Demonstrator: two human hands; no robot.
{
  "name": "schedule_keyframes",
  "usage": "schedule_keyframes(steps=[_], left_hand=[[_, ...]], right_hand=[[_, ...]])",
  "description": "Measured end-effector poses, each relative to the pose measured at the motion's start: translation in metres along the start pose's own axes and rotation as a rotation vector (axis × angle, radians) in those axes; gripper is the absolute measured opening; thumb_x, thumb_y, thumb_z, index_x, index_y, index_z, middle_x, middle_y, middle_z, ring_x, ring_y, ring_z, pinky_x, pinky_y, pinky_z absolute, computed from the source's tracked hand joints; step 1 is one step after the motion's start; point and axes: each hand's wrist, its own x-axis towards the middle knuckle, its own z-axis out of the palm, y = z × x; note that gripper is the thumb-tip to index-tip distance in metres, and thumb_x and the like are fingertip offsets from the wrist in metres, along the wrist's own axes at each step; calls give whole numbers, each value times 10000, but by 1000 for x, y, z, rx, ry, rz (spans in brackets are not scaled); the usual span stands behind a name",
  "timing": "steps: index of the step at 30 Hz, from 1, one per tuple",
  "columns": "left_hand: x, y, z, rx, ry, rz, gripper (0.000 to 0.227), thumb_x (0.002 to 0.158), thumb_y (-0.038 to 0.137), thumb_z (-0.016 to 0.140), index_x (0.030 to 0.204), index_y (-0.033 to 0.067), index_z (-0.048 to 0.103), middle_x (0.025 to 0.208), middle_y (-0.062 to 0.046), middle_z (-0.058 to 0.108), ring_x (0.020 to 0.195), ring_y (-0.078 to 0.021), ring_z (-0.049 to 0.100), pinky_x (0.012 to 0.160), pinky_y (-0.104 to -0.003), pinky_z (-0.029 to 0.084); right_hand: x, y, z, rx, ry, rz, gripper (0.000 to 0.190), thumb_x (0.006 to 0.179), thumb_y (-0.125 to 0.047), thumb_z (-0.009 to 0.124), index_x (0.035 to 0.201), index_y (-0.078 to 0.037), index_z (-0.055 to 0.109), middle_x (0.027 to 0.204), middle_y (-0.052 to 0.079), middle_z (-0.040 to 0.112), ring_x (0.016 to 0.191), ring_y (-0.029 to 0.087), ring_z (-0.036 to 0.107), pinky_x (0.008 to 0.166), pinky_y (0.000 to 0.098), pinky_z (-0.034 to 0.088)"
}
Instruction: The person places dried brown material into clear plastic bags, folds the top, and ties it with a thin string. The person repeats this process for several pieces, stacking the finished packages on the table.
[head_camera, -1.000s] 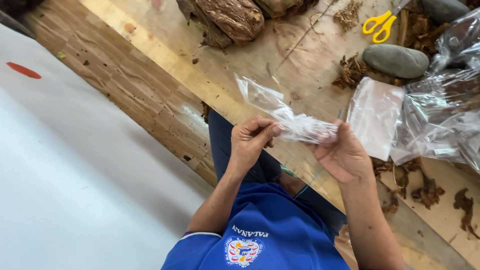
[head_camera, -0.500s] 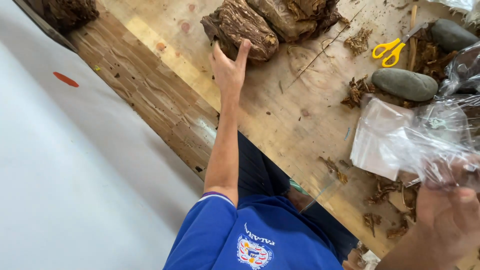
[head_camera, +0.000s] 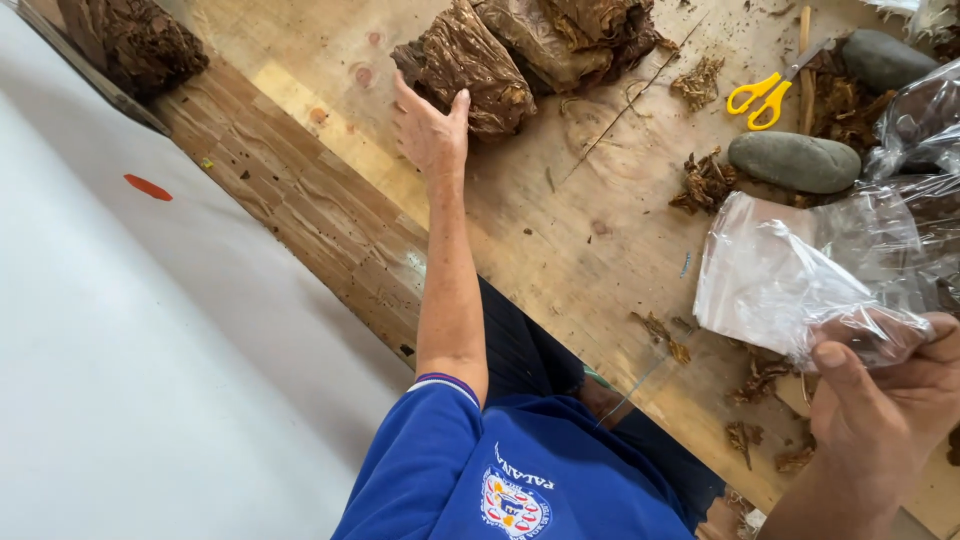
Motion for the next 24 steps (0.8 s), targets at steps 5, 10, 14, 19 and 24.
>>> schedule_keyframes(steps=[5,10,14,19,24], left_hand=[[40,19,-5,165,8,248,744,883,562,868,1340,54,574,1320,-201,558,1170,-295,565,1035,-428,489],[100,38,-2,316,-587,22,1186,859,713,915,1593,62,248,1647,-249,237,1533,-460,167,1234,-603,247],[129,16,17,330,-838,0,1154,675,830,861,1509,155,437,1412,-101,595,1223,-241,603,943,-383,578],[136,18,6,139,-647,238,813,681,631,891,1320,206,622,1283,-48,730,1206,-289,630,1020,-654,301],[106,49,-46,-931,-683,400,408,866,65,860,1201,73,628,1119,-132,745,1024,-278,766,868,-413,689]], right_hand=[[-2,4,2,107,-30,14,399,961,-66,799,1213,-171,508,1063,27,685,952,122,719,921,277,663],[-15,-8,10,171,-125,15,309,972,-37,752,1166,-195,571,1080,-48,694,954,51,725,902,195,661],[-22,-16,15,193,-125,142,354,890,18,751,1064,-171,506,969,-52,589,951,105,668,878,227,626],[-8,-19,14,128,-168,144,383,920,-9,740,1211,-158,540,1149,-15,690,941,96,710,851,202,626],[21,-49,75,-284,-104,330,435,962,15,689,1325,-69,464,1183,103,591,1034,207,650,931,295,570]])
